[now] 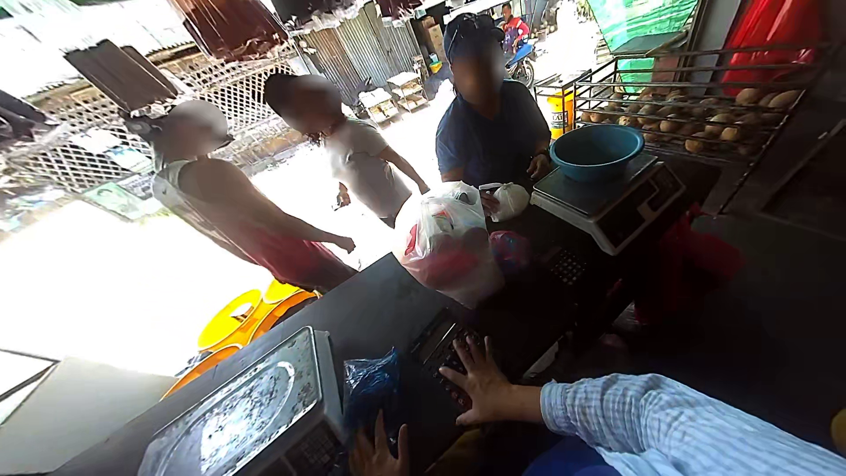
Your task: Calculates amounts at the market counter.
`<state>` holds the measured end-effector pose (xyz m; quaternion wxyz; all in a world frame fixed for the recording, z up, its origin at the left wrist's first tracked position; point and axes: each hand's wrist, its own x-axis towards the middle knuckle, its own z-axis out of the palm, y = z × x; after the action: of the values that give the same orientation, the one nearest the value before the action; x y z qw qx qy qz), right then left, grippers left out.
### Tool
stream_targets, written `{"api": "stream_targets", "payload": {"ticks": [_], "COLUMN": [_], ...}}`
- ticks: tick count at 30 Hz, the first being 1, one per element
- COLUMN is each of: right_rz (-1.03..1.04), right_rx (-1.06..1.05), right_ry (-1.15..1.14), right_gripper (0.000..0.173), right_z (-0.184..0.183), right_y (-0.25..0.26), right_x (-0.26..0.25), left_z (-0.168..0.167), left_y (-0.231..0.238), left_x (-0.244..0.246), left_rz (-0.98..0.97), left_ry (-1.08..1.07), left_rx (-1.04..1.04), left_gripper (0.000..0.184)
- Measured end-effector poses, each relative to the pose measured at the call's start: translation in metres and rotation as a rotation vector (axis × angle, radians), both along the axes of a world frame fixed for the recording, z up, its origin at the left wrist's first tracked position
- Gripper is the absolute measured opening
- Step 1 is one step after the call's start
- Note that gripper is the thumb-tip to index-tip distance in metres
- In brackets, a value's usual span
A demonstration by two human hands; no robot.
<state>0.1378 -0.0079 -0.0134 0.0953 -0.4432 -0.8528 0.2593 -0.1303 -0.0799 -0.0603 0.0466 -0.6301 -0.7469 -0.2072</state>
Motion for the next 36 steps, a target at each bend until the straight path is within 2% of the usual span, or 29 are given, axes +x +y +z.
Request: {"api": "stream_targets", "payload": {"ticks": [2, 6, 11, 14, 16, 20, 23, 26, 29, 31, 36], "right_rz": [-0.08, -0.058, -0.021, -0.059, -0.056, -0.012, 0.075, 0.153, 0.24, 0.283, 0.288], "right_rx": [-0.057, -0.098, 0.119, 0.352, 0.45, 0.361, 0.331, 0.364, 0.281, 0.236, 0.286], "right_ry": [-0.041, -0.045, 0.047, 0.169, 0.254, 0.368, 0.337, 0.289, 0.053, -0.046, 0.028], "right_gripper": [0.112, 0.113, 0.1, 0.091, 0.077, 0.047, 0.04, 0.045, 0.063, 0.066, 0.064], "right_z": [-0.005, -0.008, -0.035, -0.043, -0.044, -0.045, -0.042, -0.046, -0.04, -0.036, -0.036], "right_y": [0.005, 0.013, 0.013, 0.013, 0.009, 0.013, 0.018, 0.022, 0.021, 0.02, 0.018], "right_x": [0.012, 0.015, 0.007, 0.013, 0.017, 0.023, 0.033, 0.035, 0.032, 0.028, 0.028], "left_z": [0.002, -0.003, -0.015, -0.007, 0.006, 0.016, 0.01, 0.008, 0.008, 0.008, 0.002], "left_y": [0.004, 0.015, 0.017, 0.024, 0.015, 0.014, 0.016, 0.016, 0.019, 0.021, 0.02], "left_x": [-0.001, 0.0, -0.006, 0.001, 0.009, 0.01, 0.008, 0.011, 0.017, 0.018, 0.016], "left_rz": [0.008, 0.092, 0.1, 0.077, 0.082, 0.109, 0.128, 0.151, 0.157, 0.16, 0.133], "left_ry": [-0.029, -0.011, -0.026, -0.057, -0.074, -0.071, -0.047, -0.026, 0.012, 0.021, 0.054], "left_rx": [-0.03, 0.057, 0.128, 0.146, 0.078, -0.053, -0.102, -0.12, -0.151, -0.156, -0.076], "left_gripper": [0.074, 0.069, 0.066, 0.066, 0.063, 0.058, 0.059, 0.062, 0.066, 0.066, 0.07]}}
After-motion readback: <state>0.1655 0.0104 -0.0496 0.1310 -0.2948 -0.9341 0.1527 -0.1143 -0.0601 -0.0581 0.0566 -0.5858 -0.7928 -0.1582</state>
